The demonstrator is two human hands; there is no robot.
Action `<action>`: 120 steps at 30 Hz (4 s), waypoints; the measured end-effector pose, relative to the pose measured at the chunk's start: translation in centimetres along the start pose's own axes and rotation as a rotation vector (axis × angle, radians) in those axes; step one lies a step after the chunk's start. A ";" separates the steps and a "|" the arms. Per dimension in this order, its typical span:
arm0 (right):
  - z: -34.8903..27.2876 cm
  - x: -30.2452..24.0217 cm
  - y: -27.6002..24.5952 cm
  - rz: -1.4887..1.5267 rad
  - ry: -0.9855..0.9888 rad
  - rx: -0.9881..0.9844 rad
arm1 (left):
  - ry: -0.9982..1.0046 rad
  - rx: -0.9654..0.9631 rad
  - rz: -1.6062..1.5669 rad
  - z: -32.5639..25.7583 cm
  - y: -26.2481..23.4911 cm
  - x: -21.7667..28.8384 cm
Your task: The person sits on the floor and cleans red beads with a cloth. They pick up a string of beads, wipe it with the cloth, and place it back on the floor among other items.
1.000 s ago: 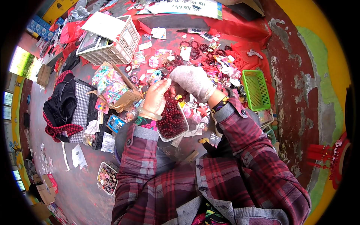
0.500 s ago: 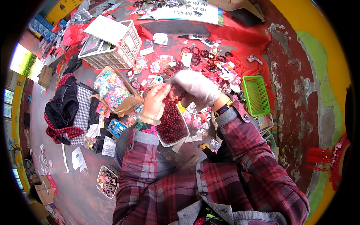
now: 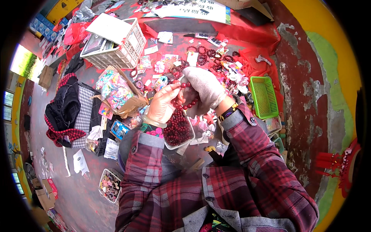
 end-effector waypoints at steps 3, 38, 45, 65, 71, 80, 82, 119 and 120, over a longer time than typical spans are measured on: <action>-4.3 -4.6 3.5 -0.830 -0.845 -0.094 | -0.024 -0.050 0.029 0.0 -0.5 0.2; -2.3 -4.1 4.4 -1.457 -0.765 0.347 | -0.010 0.029 0.078 0.4 -1.8 -0.9; 0.8 -2.4 0.3 -0.541 -0.305 0.089 | -0.030 -0.020 0.082 0.1 -1.3 -0.5; -0.3 0.3 4.9 -0.982 -0.713 -0.238 | -0.182 0.048 0.102 -0.1 -3.5 -2.3; 0.2 -0.5 3.0 -0.959 -0.405 0.103 | -0.255 0.059 -0.112 -0.2 -2.8 -3.3; 0.3 0.0 0.4 -0.107 -0.047 -0.034 | -0.139 -0.049 0.083 -0.2 -1.0 -1.3; -0.3 0.9 1.1 0.186 0.123 -0.065 | -0.064 -0.042 0.129 0.3 -1.5 -0.7; -4.9 -3.5 7.2 -1.541 -1.079 -0.048 | -0.027 -0.061 0.105 0.3 -1.8 -0.4; -4.6 -2.9 7.6 -1.636 -1.071 -0.036 | -0.021 -0.071 0.130 0.2 -1.6 -0.4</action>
Point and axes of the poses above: each hand's wrist, its own z-axis towards the middle knuckle, its own y-axis out of the palm, x = y × z, the point moved 10 cm from there along z, towards the middle knuckle, and after that the axes turned 12 degrees about y, right-handed, at the moved point
